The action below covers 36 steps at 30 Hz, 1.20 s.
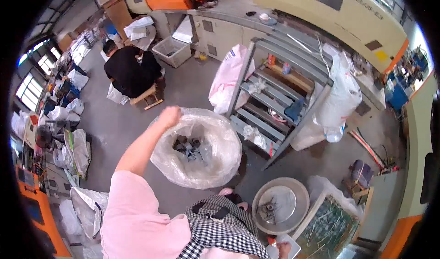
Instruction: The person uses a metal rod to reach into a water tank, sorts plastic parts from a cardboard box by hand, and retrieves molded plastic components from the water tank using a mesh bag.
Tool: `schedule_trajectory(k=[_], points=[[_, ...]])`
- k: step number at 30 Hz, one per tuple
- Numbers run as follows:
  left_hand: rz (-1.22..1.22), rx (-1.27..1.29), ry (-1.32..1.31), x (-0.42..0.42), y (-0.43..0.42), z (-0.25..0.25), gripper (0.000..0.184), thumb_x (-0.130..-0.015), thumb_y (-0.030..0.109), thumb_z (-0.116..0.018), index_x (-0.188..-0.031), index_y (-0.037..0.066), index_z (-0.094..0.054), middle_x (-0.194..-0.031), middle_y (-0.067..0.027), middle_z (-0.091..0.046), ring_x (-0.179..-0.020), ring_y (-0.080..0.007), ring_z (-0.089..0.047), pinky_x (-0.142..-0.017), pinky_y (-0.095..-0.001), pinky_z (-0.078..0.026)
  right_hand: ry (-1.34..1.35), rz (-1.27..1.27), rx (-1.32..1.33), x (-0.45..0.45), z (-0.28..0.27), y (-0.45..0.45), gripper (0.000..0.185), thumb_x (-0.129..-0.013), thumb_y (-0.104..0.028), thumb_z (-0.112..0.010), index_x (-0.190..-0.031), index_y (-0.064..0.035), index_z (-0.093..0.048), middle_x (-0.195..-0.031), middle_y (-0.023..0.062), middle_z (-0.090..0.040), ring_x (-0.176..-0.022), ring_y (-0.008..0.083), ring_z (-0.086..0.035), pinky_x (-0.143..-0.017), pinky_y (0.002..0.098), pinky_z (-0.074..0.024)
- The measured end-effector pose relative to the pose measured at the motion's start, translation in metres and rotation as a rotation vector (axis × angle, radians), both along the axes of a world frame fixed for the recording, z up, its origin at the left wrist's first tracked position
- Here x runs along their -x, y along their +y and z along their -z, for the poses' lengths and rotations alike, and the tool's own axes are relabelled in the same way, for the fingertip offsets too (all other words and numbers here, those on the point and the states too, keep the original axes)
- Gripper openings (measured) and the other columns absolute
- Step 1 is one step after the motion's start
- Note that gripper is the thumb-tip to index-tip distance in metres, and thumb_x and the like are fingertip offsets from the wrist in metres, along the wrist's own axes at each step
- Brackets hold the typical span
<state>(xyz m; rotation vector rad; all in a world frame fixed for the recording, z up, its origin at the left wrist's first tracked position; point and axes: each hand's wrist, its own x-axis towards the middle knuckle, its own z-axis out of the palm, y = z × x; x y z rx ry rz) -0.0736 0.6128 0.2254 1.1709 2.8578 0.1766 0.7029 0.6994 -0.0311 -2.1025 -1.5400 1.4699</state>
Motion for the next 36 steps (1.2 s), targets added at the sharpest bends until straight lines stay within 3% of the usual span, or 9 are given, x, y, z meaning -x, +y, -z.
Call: schedule_trajectory(k=[4,6,7,11,15,26,31,34,36], points=[[0.28,0.55,-0.447,-0.105,-0.007,0.094,0.027,-0.073,0.023,-0.058,-0.089,0.003,-0.064,-0.088,-0.0183,-0.062,-0.083,-0.032,-0.06,-0.074,-0.0412,-0.047,0.316,0.109,0.194,0.046,-0.01,0.004,0.027,-0.067,-0.021,-0.072,-0.056,-0.0017,-0.057,-0.056,0.0071,-0.057,-0.053,0.0175,-0.055,-0.046,0.0345,-0.0429],[0.774,0.516,-0.403,-0.139,-0.037,0.166,0.032,-0.072,0.029,-0.062,-0.089,0.002,-0.064,-0.089,-0.0174,-0.063,-0.086,-0.0333,-0.059,-0.077,-0.042,-0.046,-0.112,-0.461,-0.023,0.039,0.025,-0.001,0.034,-0.076,-0.024,-0.063,-0.055,0.0019,-0.056,-0.056,0.0168,-0.059,-0.049,0.0209,-0.058,-0.044,0.0344,-0.0419],[0.62,0.931,-0.55,-0.161,-0.039,0.195,0.046,-0.075,0.04,-0.06,-0.108,0.007,-0.057,-0.103,-0.0161,-0.059,-0.095,-0.0321,-0.056,-0.081,-0.0409,-0.044,-0.122,-0.431,-0.019,0.044,0.02,-0.001,0.034,-0.076,-0.024,-0.063,-0.055,0.0019,-0.056,-0.056,0.0168,-0.059,-0.049,0.0209,-0.058,-0.044,0.0344,-0.0419],[0.67,0.592,-0.762,-0.192,-0.045,0.223,0.037,-0.075,0.031,-0.062,-0.1,0.003,-0.061,-0.093,-0.0178,-0.062,-0.086,-0.0339,-0.059,-0.076,-0.0388,-0.046,-0.228,-0.492,-0.033,0.082,-0.031,-0.003,0.046,-0.082,-0.037,-0.049,-0.068,0.0057,-0.06,-0.063,0.0261,-0.055,-0.065,0.0409,-0.056,-0.059,0.045,-0.0417],[0.414,0.607,-0.842,-0.172,-0.015,0.227,0.039,-0.077,0.032,-0.06,-0.104,0.004,-0.06,-0.096,-0.0196,-0.061,-0.089,-0.0343,-0.059,-0.079,-0.0386,-0.046,-0.255,-0.465,-0.035,0.085,-0.021,0.015,0.037,-0.083,-0.03,-0.044,-0.083,0.0026,-0.06,-0.086,0.0263,-0.058,-0.083,0.0412,-0.056,-0.076,0.0466,-0.044],[0.468,0.38,-0.572,-0.056,0.083,0.228,0.034,-0.074,0.031,-0.059,-0.095,0.004,-0.062,-0.085,-0.02,-0.061,-0.085,-0.0353,-0.059,-0.074,-0.0389,-0.048,-0.063,-0.368,-0.104,0.186,-0.022,0.094,0.031,-0.081,-0.026,-0.051,-0.098,-0.0014,-0.057,-0.09,0.0254,-0.058,-0.088,0.0385,-0.056,-0.077,0.0436,-0.0438],[0.019,0.147,-1.107,-0.06,0.104,0.276,0.029,-0.078,0.025,-0.06,-0.093,0.001,-0.062,-0.071,-0.0123,-0.065,-0.068,-0.02,-0.064,-0.065,-0.032,-0.049,-0.068,-0.41,-0.226,0.215,-0.021,0.124,0.033,-0.078,-0.02,-0.05,-0.108,-0.0051,-0.052,-0.094,0.0226,-0.056,-0.092,0.039,-0.053,-0.078,0.0429,-0.0438],[0.305,0.432,-0.779,-0.109,0.136,0.216,0.03,-0.078,0.026,-0.06,-0.096,0.001,-0.062,-0.07,-0.0134,-0.064,-0.067,-0.0216,-0.064,-0.065,-0.0327,-0.049,-0.072,-0.421,-0.256,0.222,-0.023,0.147,0.034,-0.08,-0.018,-0.045,-0.112,-0.0078,-0.048,-0.1,0.0208,-0.051,-0.097,0.0383,-0.05,-0.081,0.0417,-0.0421],[0.404,0.532,-0.747,-0.11,0.135,0.255,0.035,-0.078,0.031,-0.061,-0.1,0.005,-0.06,-0.077,-0.0149,-0.065,-0.075,-0.0271,-0.063,-0.07,-0.035,-0.049,-0.049,-0.365,-0.219,0.221,-0.023,0.166,0.032,-0.082,-0.018,-0.042,-0.113,-0.0096,-0.045,-0.104,0.0197,-0.048,-0.099,0.0372,-0.048,-0.083,0.0407,-0.0404]])
